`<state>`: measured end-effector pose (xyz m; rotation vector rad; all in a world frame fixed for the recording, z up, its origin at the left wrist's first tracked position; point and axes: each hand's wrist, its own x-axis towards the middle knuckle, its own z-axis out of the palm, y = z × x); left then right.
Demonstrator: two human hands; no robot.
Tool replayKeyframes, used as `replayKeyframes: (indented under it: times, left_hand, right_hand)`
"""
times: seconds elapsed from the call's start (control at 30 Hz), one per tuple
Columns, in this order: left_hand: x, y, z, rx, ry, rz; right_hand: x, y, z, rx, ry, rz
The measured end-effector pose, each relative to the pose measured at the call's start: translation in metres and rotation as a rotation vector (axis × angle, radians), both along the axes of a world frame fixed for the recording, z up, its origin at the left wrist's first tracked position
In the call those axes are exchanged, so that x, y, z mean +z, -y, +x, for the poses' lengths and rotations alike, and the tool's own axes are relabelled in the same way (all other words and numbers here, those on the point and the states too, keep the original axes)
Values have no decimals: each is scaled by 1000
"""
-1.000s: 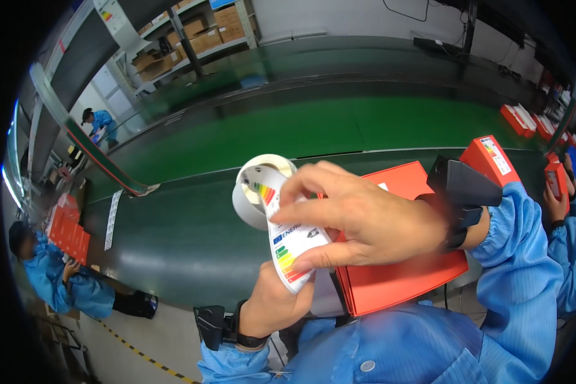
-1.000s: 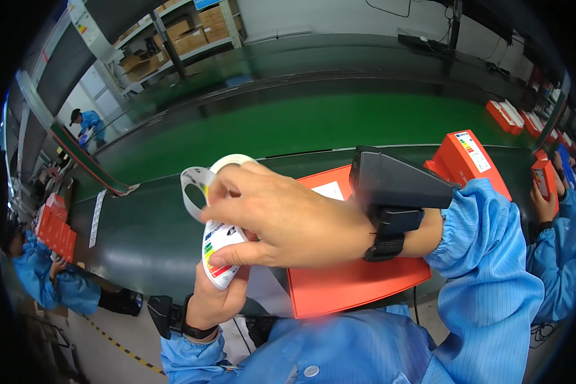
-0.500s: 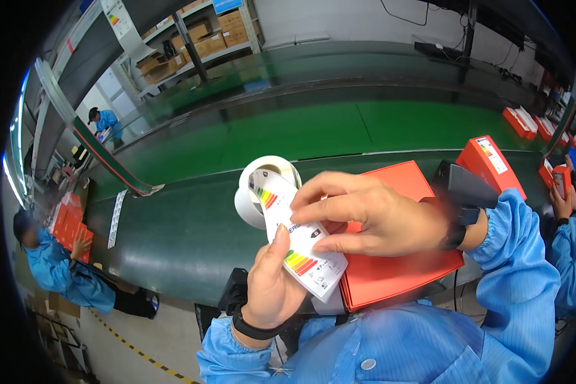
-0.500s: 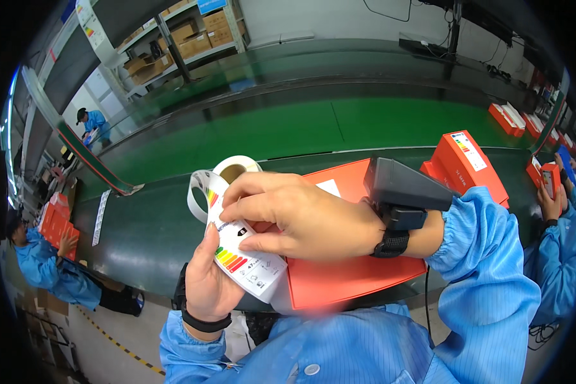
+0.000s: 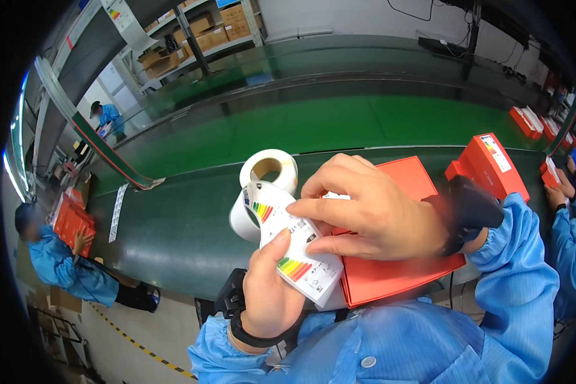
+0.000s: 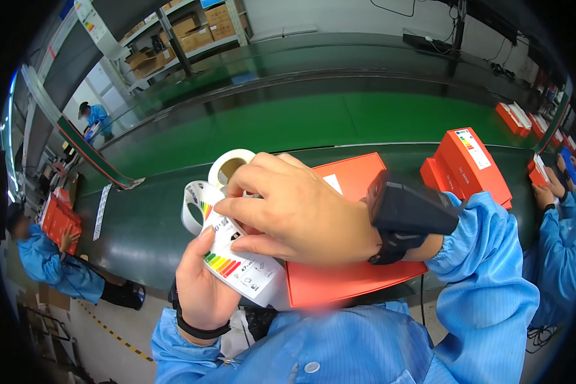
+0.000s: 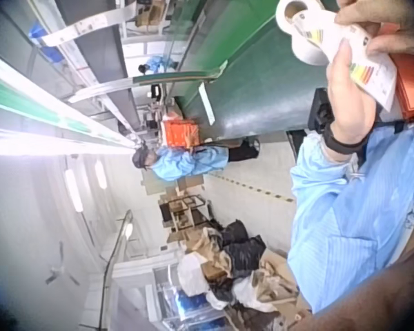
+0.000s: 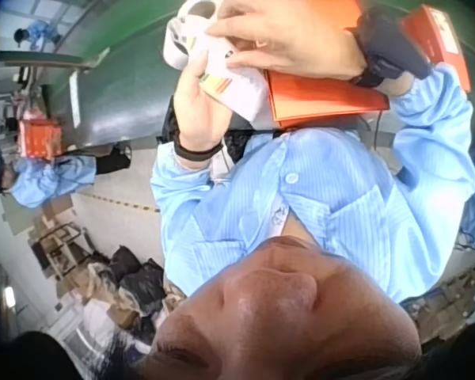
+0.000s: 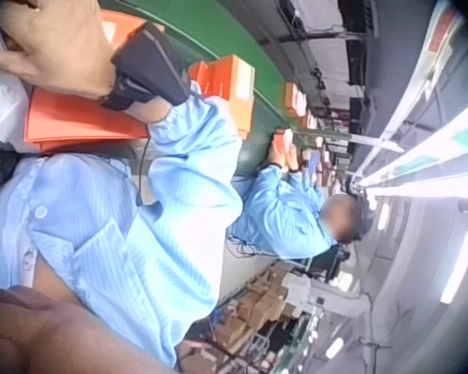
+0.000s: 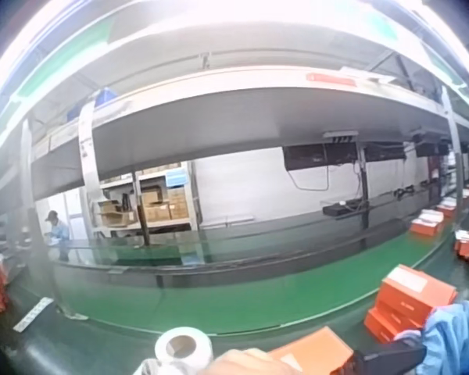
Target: Applying energy efficiency labels to red smartphone boxes on a production line.
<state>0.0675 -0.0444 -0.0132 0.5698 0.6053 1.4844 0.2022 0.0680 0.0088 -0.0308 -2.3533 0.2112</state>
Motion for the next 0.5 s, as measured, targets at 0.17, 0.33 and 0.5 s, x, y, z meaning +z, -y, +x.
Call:
replayKeyframes:
  times: [0.17,0.33,0.5]
  left_hand:
    - [-4,3,2,6,-157,32]
    - [-4,-1,-1,-72,-64,55]
    - [-1,-5,0,-53,185,-64]
  right_hand:
    - [1,-2,4,101,57,-284]
    - [1,-3,6,130,107,-412]
    - [-6,0,2,66,-25,83]
